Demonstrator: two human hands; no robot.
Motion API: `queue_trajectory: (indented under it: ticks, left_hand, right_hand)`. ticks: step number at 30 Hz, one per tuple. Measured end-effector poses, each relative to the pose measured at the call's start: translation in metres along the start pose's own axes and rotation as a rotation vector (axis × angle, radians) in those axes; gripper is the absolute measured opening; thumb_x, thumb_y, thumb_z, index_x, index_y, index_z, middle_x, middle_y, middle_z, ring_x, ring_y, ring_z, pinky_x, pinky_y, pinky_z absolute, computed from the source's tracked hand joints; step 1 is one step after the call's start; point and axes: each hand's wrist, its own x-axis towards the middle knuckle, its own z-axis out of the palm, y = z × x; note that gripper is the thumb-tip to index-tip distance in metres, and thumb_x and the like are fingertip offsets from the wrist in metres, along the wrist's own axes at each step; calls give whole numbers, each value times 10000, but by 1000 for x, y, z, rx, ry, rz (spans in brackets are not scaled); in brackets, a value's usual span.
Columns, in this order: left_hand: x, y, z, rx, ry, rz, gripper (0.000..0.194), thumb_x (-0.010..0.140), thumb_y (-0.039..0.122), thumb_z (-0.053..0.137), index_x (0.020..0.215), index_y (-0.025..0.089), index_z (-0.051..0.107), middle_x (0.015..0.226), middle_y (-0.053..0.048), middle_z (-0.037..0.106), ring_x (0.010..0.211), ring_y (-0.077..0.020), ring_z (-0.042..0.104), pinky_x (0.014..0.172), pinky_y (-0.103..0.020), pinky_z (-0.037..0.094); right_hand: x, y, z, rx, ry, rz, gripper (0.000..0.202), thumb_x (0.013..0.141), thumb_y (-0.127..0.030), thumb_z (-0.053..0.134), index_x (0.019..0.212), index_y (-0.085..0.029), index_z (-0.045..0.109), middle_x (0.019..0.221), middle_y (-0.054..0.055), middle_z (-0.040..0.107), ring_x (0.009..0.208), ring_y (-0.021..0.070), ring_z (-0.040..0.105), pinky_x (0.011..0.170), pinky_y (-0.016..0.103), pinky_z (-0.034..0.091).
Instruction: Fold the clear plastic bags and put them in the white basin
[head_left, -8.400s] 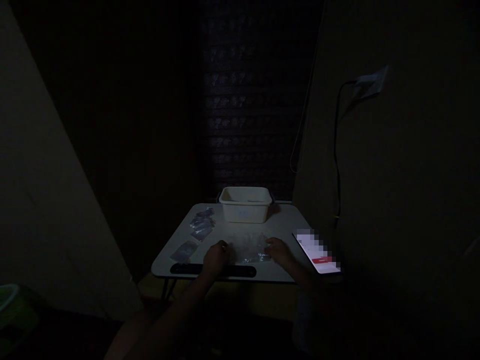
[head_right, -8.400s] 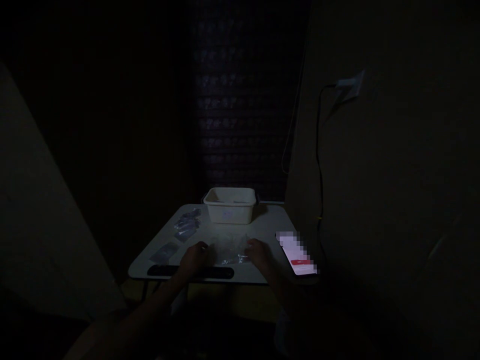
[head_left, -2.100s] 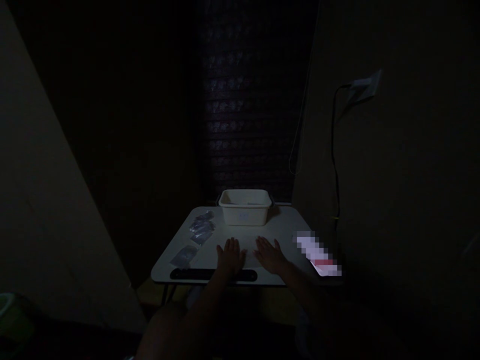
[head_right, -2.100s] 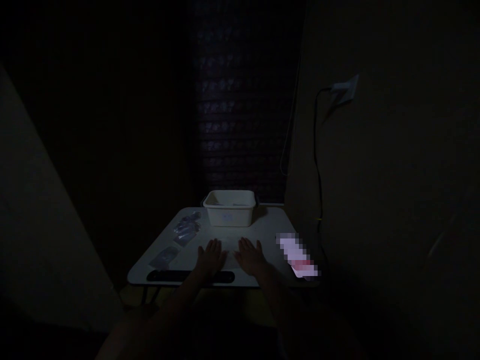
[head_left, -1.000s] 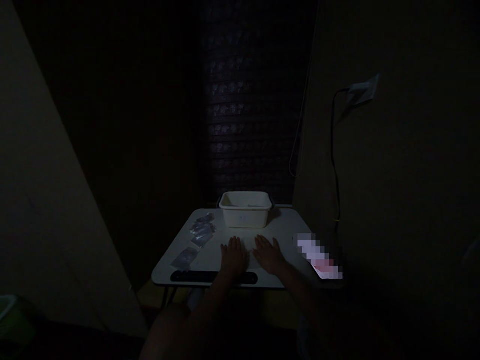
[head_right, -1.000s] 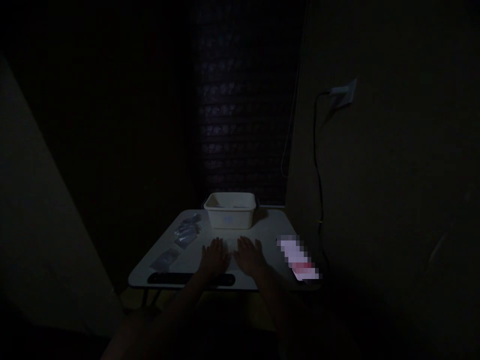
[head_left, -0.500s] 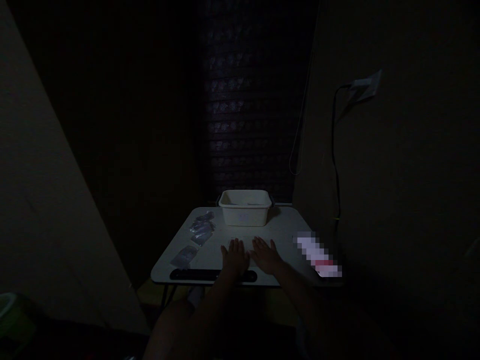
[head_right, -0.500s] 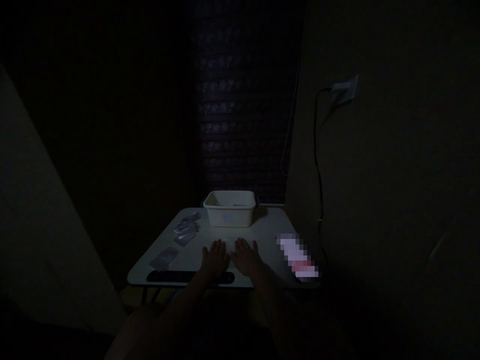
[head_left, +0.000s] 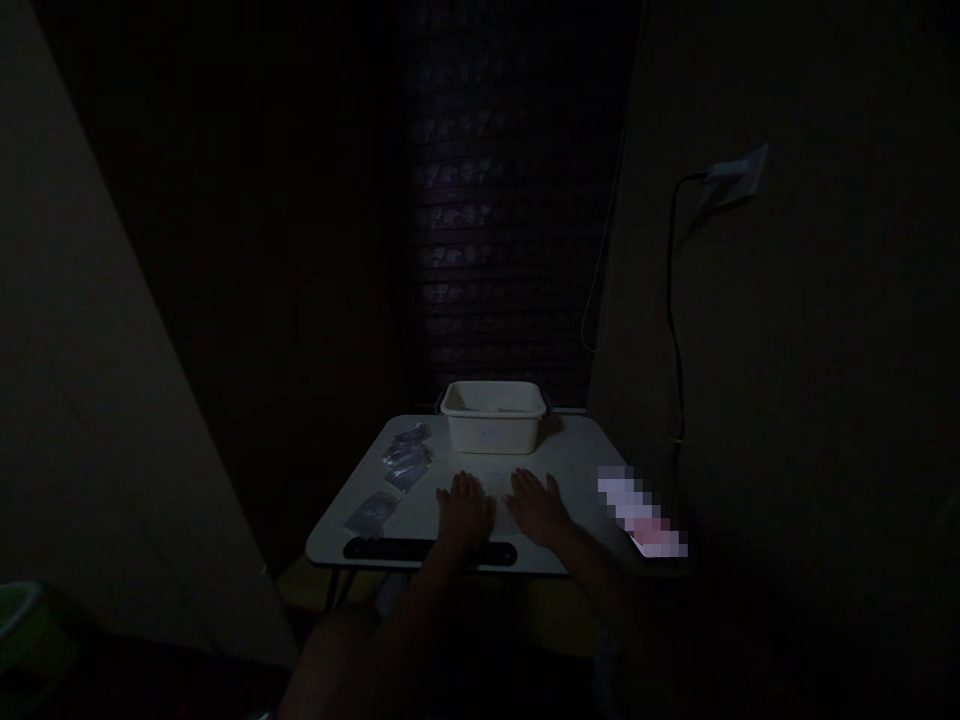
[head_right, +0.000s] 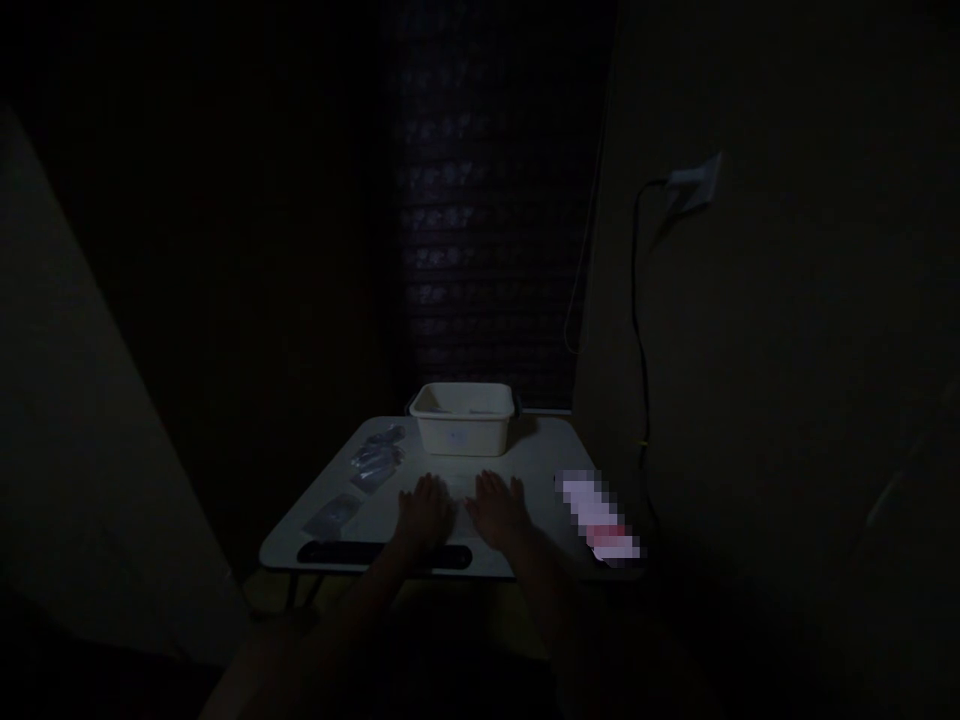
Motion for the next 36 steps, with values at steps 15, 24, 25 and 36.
queue_trajectory:
  ticks: [15,24,25,36]
  left_hand:
    - [-1,11,4,-15,-75,109,468,741,308,154,1158,114,241,1229,-103,201,1109,-243,142,815,-494,164]
    - [-2,2,3,-13,-45,89,498,758,363,82,1151,109,251,1219,-102,227,1104,-225,169,818,-489,168]
    - [-2,0,3,-13,-47,84,501,758,367,78,1149,110,254,1218,-102,229,1102,-224,174,816,-488,171]
    - [0,3,2,-13,-43,90,503,761,379,71,1147,119,259,1215,-109,235,1102,-230,172,812,-500,160]
  right_hand:
    - [5,-13,9,68,-118,-59,557,744,-430,-3,1173,-150,214,1229,67,210,1122,168,120,867,447,11]
    - [-3,2,8,27,-75,-37,548,745,-435,22,1172,-150,213,1234,62,199,1120,166,121,864,450,7]
    - [-3,3,7,21,-83,-20,547,743,-441,28,1170,-159,219,1232,59,204,1119,172,122,862,454,0]
    - [1,36,2,-88,79,314,517,729,-478,115,1144,-212,270,1227,107,200,1105,261,120,796,525,70]
